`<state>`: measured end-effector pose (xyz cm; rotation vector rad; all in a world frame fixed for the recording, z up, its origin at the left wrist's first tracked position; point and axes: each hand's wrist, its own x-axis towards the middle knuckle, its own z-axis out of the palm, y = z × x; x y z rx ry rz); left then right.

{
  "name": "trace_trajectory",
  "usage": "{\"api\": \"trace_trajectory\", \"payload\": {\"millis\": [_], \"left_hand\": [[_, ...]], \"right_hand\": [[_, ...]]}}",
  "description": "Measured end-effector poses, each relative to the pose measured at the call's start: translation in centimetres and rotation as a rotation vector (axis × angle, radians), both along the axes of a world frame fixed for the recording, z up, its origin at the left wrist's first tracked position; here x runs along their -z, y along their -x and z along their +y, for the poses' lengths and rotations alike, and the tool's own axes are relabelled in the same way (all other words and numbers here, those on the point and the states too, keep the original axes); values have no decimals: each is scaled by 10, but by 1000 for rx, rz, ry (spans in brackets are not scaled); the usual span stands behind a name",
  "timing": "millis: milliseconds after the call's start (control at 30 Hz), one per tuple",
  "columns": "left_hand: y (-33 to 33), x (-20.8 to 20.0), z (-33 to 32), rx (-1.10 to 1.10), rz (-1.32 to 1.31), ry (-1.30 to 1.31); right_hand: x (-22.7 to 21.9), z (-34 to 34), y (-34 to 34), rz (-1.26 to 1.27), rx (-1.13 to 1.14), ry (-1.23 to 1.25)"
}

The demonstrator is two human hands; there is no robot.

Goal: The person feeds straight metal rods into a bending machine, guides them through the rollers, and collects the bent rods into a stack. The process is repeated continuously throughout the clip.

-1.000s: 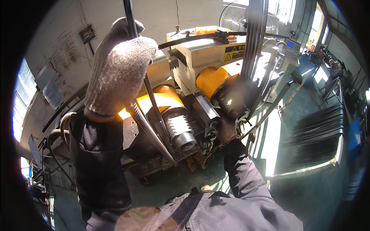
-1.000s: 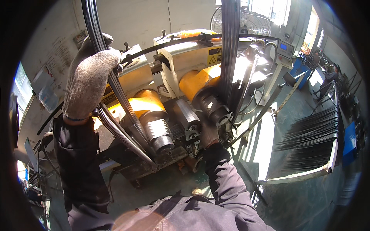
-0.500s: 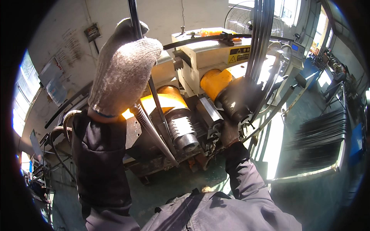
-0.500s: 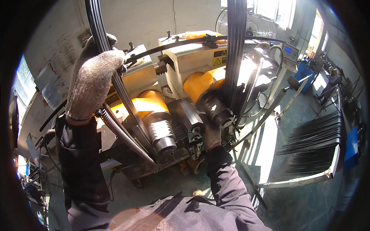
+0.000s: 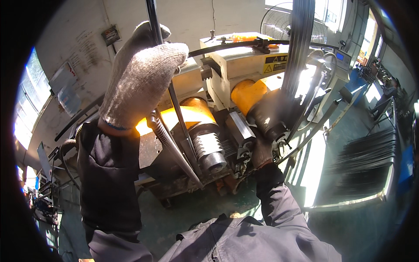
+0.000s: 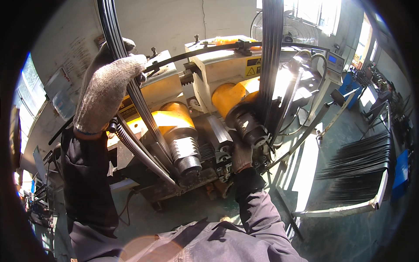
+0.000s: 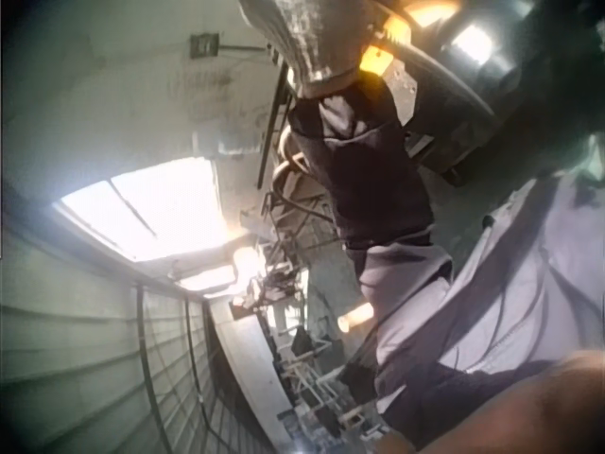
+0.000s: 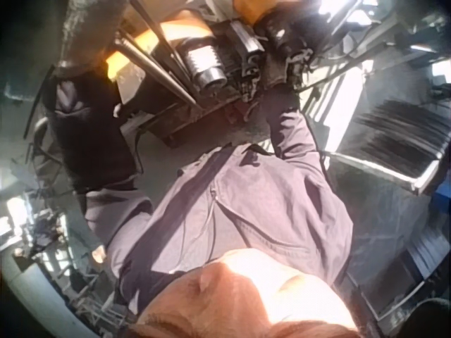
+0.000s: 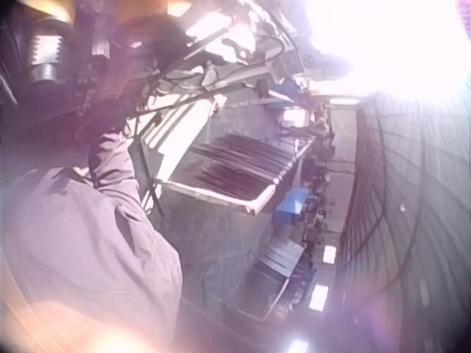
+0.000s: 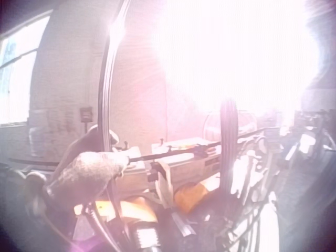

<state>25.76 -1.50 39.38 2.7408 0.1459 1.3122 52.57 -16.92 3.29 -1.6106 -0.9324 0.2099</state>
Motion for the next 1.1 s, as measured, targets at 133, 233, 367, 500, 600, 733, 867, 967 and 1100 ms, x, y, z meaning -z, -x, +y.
{"api": "trace_trajectory", "payload": {"millis": [133, 233, 367, 500, 600, 733, 867, 967, 1100], "left_hand": [[14, -18, 4, -12, 83, 213], [18, -22, 3, 20, -39, 399], [22, -16, -7, -368, 217, -351], [35, -18, -11, -229, 243, 52], [43, -21, -10, -246, 323, -302], [45, -22, -9, -284, 353, -348], [43, -21, -16, -270, 329, -280], [43, -23, -21, -311, 342, -277], [43, -26, -23, -299, 371, -223]], "right_hand": [[-2, 2, 5, 194, -45, -161], [8, 5, 5, 175, -43, -271], [36, 5, -6, 304, -147, -48], [64, 8, -17, 189, -119, -3], [76, 11, -21, -41, -57, -16], [73, 14, -18, -4, -16, -52], [58, 10, -12, 187, -53, -138], [48, 6, -9, 263, -98, -143], [49, 5, -11, 151, -100, -134]]}}
